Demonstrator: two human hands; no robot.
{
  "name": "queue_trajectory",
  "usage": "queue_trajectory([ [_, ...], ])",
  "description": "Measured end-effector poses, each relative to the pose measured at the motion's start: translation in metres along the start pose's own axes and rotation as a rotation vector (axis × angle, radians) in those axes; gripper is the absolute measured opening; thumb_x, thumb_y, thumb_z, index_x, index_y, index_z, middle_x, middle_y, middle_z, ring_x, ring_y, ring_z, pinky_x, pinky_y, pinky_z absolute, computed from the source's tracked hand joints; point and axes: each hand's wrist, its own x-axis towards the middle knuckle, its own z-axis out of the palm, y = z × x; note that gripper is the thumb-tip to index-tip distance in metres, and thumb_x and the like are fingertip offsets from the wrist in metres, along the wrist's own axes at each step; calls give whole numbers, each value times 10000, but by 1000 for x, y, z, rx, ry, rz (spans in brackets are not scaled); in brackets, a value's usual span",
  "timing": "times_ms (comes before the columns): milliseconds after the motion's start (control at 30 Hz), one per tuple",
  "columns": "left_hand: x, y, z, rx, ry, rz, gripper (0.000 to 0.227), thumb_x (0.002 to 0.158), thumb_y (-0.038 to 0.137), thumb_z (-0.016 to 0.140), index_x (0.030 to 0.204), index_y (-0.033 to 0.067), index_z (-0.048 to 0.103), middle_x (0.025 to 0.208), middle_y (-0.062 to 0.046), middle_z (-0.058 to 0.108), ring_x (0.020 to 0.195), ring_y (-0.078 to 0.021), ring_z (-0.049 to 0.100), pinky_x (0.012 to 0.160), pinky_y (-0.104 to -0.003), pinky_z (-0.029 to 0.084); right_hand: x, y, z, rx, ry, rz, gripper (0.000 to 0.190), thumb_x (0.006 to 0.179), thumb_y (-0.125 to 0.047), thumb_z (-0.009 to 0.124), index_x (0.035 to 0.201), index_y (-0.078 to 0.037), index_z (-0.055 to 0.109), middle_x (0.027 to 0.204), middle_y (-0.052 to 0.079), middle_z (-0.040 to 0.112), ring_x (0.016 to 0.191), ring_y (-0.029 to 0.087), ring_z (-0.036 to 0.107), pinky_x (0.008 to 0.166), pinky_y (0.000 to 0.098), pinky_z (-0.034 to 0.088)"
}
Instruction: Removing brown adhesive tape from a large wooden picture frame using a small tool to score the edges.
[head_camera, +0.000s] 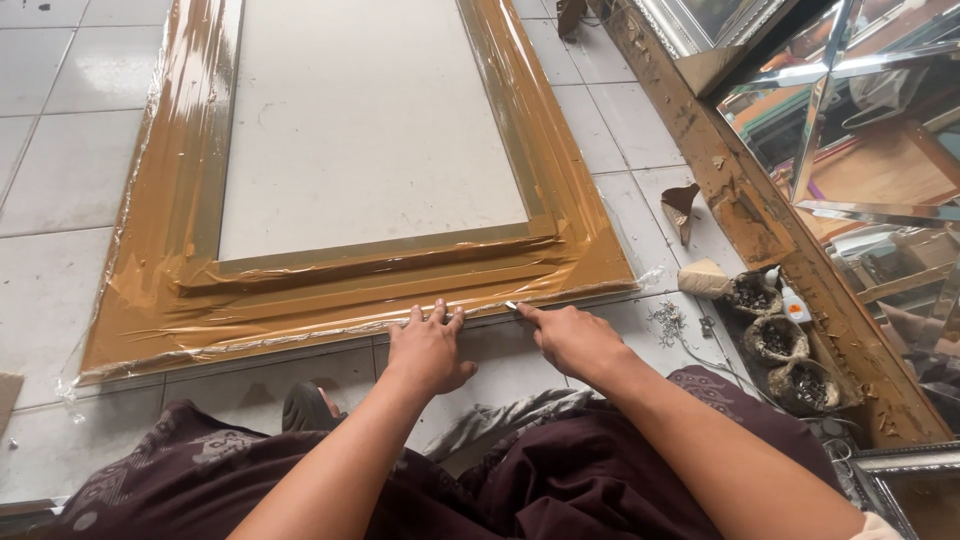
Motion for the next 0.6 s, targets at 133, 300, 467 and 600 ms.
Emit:
queue_trajectory([
  [133, 2, -1, 2, 7, 2, 5, 938, 950, 611, 725, 1761, 238, 437, 1811, -111, 433, 1639, -463, 415, 1163, -763, 434, 0, -3, 4, -36, 15, -6, 610, 1143, -244, 409, 1734, -390, 448, 1233, 306, 816, 1173, 509, 799, 970, 645, 651],
  [300, -2, 2, -1, 26, 5, 18, 928, 975, 602, 701, 1766, 205, 421, 1813, -126, 422, 1634, -475, 409, 1153, -752, 450, 22, -10, 37, -153, 62, 2, 650, 1143, -199, 323, 1772, -360, 352, 1101, 311, 822, 1044, 504, 824, 857, 659, 668],
  [467, 3, -2, -3, 5, -25, 19, 940, 960, 504, 726, 1782, 199, 389, 1827, -139, 390, 1649, -479, 373, 1166, -723, 459, 14, -11, 39, 97, 83, -39, 639, 1116, -187, 409, 1754, -179, 414, 1240, 367, 787, 1161, 533, 784, 946, 674, 647],
  [600, 8, -5, 9, -31, -65, 25, 958, 953, 506, 719, 1795, 241, 348, 1853, -106, 344, 1674, -473, 326, 1192, -753, 416, 23, 6, 61, 379, 118, -52, 636, 1127, -255, 444, 1749, -119, 443, 1452, 362, 712, 1341, 548, 699, 1082, 660, 600],
])
